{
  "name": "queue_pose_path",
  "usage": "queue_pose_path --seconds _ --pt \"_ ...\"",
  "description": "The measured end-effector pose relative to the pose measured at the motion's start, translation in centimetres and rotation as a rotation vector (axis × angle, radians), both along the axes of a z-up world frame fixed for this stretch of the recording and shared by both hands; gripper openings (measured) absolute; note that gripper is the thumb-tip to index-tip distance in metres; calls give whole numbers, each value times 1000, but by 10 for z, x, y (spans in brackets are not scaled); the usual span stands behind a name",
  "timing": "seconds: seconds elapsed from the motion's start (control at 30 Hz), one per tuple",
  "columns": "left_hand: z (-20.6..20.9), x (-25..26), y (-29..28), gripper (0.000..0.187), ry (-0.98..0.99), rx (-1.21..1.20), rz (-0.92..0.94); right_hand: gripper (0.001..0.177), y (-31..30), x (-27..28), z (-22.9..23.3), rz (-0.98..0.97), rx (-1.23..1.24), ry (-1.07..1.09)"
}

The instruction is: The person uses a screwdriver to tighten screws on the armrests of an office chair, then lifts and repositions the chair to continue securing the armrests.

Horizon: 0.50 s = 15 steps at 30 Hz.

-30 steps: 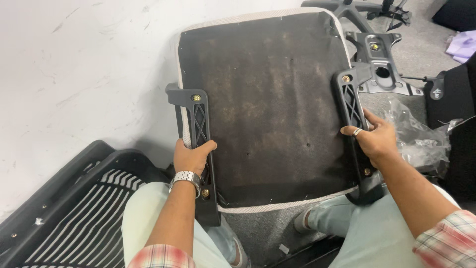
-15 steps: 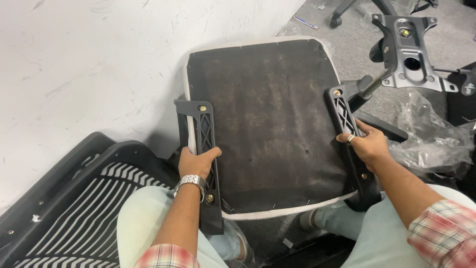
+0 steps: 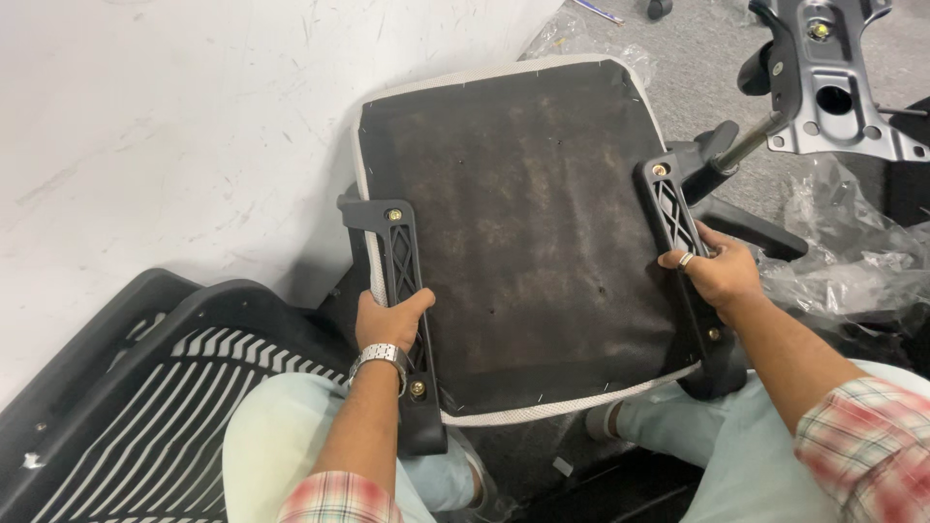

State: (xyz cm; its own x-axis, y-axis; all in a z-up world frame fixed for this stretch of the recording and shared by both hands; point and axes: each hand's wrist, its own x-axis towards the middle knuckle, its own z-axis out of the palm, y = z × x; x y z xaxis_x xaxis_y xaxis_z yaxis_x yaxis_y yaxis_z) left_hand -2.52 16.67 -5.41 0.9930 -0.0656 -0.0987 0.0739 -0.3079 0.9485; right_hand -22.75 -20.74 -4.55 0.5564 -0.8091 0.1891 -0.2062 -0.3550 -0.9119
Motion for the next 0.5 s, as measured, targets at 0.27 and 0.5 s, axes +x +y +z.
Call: queue_pose_path --seconds 0.27,0.5 --pt "7 -2 0 109 -13 90 16 79 -4 8 -5 -7 93 -7" --pt "19 -8 -3 109 -11 75 27 68 -8 15 -8 5 142 34"
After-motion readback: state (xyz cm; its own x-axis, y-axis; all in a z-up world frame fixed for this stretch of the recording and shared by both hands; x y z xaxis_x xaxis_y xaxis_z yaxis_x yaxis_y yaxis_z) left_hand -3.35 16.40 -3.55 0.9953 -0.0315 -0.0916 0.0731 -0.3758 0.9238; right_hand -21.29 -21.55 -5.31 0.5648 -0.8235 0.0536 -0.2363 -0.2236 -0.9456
